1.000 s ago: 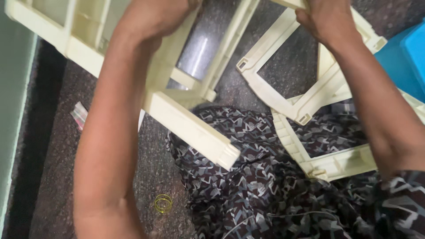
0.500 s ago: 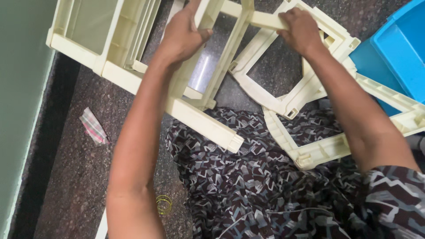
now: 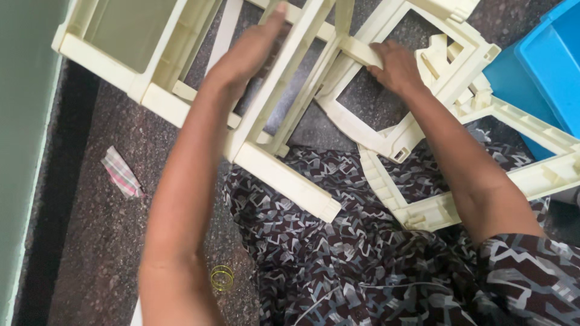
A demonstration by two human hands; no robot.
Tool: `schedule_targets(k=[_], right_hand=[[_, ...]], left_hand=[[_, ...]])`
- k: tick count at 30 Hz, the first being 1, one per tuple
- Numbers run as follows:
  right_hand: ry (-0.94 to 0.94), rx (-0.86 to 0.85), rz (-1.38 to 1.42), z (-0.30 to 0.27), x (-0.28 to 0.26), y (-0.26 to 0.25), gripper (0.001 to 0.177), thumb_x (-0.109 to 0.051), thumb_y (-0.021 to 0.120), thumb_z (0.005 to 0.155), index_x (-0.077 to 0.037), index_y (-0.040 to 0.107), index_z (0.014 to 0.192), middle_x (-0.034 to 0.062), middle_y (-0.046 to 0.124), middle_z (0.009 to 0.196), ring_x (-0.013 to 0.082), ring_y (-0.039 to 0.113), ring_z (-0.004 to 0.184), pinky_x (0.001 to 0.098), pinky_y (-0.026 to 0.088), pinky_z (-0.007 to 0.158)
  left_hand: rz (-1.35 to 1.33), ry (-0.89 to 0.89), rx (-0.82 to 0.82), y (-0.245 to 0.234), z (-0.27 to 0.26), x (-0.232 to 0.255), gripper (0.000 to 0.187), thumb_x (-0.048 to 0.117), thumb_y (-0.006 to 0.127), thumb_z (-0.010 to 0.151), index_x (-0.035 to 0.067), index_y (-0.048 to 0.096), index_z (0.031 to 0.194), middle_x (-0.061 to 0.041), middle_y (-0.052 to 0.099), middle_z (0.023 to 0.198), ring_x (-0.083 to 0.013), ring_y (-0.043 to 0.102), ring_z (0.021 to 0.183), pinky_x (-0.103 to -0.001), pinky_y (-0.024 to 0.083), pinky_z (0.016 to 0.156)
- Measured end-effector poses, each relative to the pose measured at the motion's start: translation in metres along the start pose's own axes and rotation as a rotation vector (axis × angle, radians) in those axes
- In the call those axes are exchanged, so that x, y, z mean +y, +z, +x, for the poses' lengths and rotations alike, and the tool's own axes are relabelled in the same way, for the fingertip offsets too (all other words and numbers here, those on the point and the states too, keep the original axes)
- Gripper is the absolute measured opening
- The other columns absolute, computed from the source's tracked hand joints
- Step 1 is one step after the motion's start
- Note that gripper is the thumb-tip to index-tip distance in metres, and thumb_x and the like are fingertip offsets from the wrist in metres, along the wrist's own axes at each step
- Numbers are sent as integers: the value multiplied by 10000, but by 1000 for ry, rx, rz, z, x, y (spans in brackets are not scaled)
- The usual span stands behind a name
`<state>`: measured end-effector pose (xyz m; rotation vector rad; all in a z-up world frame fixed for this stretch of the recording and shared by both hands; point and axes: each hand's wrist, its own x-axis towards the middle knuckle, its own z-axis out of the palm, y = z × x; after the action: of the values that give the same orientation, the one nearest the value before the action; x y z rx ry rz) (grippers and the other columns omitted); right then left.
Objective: The person assembles a white plastic frame by hand, connecting multiple interlocking pieces into a rectangular structure. After assembly, the person wipes the frame with a gray cloth.
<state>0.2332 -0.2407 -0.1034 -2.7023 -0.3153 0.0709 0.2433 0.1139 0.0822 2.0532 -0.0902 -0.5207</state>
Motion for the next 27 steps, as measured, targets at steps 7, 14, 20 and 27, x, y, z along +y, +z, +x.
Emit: schedule_targets(k=[7, 14, 20, 27], right_hand=[[-67, 17, 17, -4, 14, 10, 585, -301, 752, 903, -43, 594, 1403, 256, 620, 1254, 465, 595, 1121, 516, 478, 943], [-20, -67, 100, 6, 9, -2, 531, -262, 653, 983, -38, 547, 1452, 260, 614, 1215, 453, 577, 1142, 509, 462, 979], [-33, -28, 136, 21, -7, -12, 525, -242, 657, 964, -40, 560, 1439, 241, 621, 1171, 431, 563, 1155, 495, 435, 1002], [13, -57, 154, 29, -6, 0, 518, -201, 648, 978, -41, 556, 1462, 213, 630, 1220, 392, 566, 1186, 468, 433, 1064]], left_hand=[[403, -286, -346, 2, 78, -41, 604, 359, 716, 796, 28, 626, 1293, -180, 737, 1182, -326, 746, 1076, -440, 630, 858], [620, -29, -503, 86, 169, -139, 1184, 588, 898, 742, 40, 244, 1564, -307, 452, 1467, -418, 484, 1314, -446, 459, 1008], [782, -6, -552, 104, 147, -153, 1098, 423, 801, 752, 11, 224, 1592, -313, 722, 1089, -431, 720, 1026, -484, 569, 883], [896, 69, -503, 108, 143, -153, 1004, 346, 805, 805, -57, 244, 1534, -351, 697, 1042, -464, 694, 1017, -493, 564, 887]])
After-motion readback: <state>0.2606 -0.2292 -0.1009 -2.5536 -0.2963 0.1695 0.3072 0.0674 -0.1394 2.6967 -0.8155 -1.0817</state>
